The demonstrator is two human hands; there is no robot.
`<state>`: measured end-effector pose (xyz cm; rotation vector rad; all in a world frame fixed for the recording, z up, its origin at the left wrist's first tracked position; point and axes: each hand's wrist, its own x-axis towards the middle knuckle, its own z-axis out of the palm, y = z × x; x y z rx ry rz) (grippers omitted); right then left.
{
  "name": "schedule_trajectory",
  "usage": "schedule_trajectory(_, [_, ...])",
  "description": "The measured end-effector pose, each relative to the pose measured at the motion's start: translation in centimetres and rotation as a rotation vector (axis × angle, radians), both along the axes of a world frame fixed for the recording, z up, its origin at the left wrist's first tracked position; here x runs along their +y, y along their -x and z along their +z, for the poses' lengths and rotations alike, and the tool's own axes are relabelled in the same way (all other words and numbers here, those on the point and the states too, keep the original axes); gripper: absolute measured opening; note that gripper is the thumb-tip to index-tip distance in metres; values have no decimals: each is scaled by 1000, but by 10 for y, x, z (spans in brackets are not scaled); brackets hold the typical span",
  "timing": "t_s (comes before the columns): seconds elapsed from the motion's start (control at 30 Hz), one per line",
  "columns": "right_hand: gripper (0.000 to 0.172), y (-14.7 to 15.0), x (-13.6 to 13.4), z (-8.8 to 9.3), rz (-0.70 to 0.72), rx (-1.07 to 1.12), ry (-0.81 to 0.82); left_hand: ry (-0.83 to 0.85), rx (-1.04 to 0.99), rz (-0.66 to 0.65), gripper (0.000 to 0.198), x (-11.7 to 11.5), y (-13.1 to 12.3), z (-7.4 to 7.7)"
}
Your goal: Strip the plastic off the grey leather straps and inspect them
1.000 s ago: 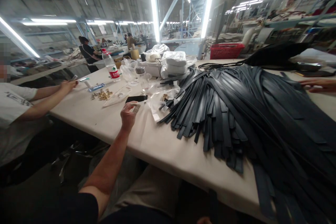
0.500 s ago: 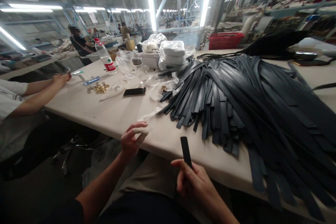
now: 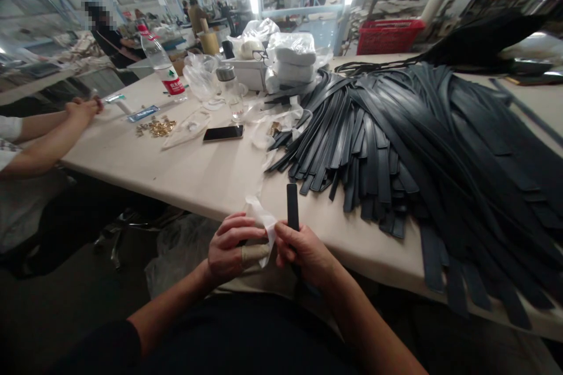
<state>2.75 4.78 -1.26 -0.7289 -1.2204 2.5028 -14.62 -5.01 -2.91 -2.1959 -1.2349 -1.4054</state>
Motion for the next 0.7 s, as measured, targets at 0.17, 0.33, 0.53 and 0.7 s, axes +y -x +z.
schedule_trajectory(0.17, [43,-4,8,8,-193,-125,-173,198,-403,-42,13,-4,-15,-5])
schedule_trajectory(0.33, [37,-19,16,12,-277,-258,-502,799,-864,-149,43,-3,-21,4])
schedule_trajectory(0.53, [29,-25,9,13,-211,-324,-656,1012,-599,-181,24,13,-33,22])
schedule_trajectory(0.7, [43,-37,13,11,-225,-319,-694,1140,-831,-185,26,24,-45,22])
